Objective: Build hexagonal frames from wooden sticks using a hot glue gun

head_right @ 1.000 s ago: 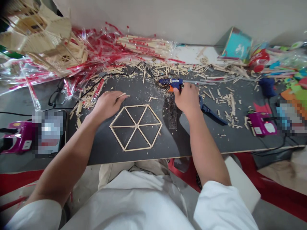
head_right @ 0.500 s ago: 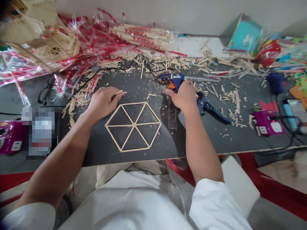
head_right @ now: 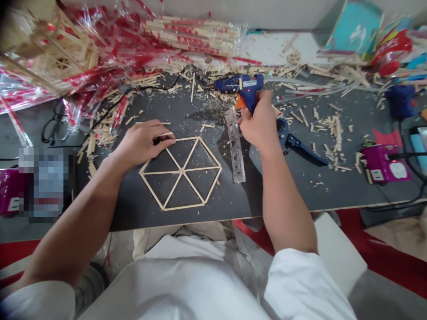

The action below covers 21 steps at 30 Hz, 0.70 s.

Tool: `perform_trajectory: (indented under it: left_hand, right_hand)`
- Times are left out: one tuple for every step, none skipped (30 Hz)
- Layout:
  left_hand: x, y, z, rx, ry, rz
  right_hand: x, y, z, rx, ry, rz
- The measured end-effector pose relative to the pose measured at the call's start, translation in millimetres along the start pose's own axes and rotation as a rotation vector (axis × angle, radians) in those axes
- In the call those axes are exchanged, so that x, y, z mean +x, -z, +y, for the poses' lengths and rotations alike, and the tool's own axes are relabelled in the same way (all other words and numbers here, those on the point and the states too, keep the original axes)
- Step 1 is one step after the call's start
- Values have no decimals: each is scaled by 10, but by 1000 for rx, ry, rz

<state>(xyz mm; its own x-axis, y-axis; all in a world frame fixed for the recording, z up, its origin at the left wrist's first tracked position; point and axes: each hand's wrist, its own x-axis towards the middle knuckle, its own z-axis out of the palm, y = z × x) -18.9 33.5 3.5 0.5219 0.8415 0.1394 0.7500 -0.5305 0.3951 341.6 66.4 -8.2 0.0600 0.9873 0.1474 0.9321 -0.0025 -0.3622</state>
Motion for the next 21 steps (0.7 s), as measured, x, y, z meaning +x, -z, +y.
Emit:
perform_trajectory:
  left_hand:
    - [0, 2, 3, -1, 6, -1]
    - [-1, 7, 9, 0, 12, -4]
    - [-1, 13, 18, 3, 18, -7]
    - [0, 20, 27, 8, 23, -11]
    - [0, 26, 37, 12, 26, -13]
    - [0, 32, 45, 16, 27, -15]
    - [1, 36, 51, 19, 25, -15]
    - [1, 38, 55, 20, 23, -17]
    - [1, 38, 55, 20, 22, -18]
    - [0, 37, 54, 18, 22, -19]
    - [0, 34, 50, 15, 24, -20]
    - [-1, 30, 46, 11, 25, -20]
    - [-1, 26, 41, 9, 27, -20]
    - [-1, 23, 36, 8, 27, -19]
    - [-1, 19, 31, 9, 25, -18]
    - [-1, 16, 28, 11, 21, -17]
    - [-1, 14, 26, 13, 18, -16]
    - [-1, 13, 25, 14, 15, -16]
    - [-1, 12, 25, 14, 13, -16]
    - [-1, 12, 27, 14, 12, -15]
    - [0, 13, 29, 17, 14, -14]
  right_hand:
    - [10, -9, -10, 14, -18, 6]
    - [17, -6, -25, 31, -41, 21]
    - [22, 10, -44, 39, -56, 38]
    - [22, 37, -65, 30, -61, 54]
    - [15, 74, -87, 17, -60, 63]
    - [3, 116, -111, 10, -56, 62]
    - [-15, 161, -136, 12, -47, 51]
    - [-37, 204, -162, 19, -33, 35]
    - [-61, 243, -189, 29, -15, 18]
    - [-83, 274, -215, 36, 4, 1]
    - [-102, 297, -240, 36, 24, -14]
    - [-116, 309, -262, 28, 43, -27]
    - [-125, 313, -278, 14, 64, -42]
    - [-128, 308, -289, -3, 85, -58]
    - [-127, 297, -294, -19, 105, -74]
    - [-124, 282, -294, -33, 124, -90]
    - [-121, 267, -291, -41, 142, -107]
    - [-119, 253, -287, -40, 159, -126]
    - [-119, 242, -283, -33, 174, -145]
    - [-120, 236, -281, -24, 187, -164]
    - [-123, 234, -281, -16, 197, -183]
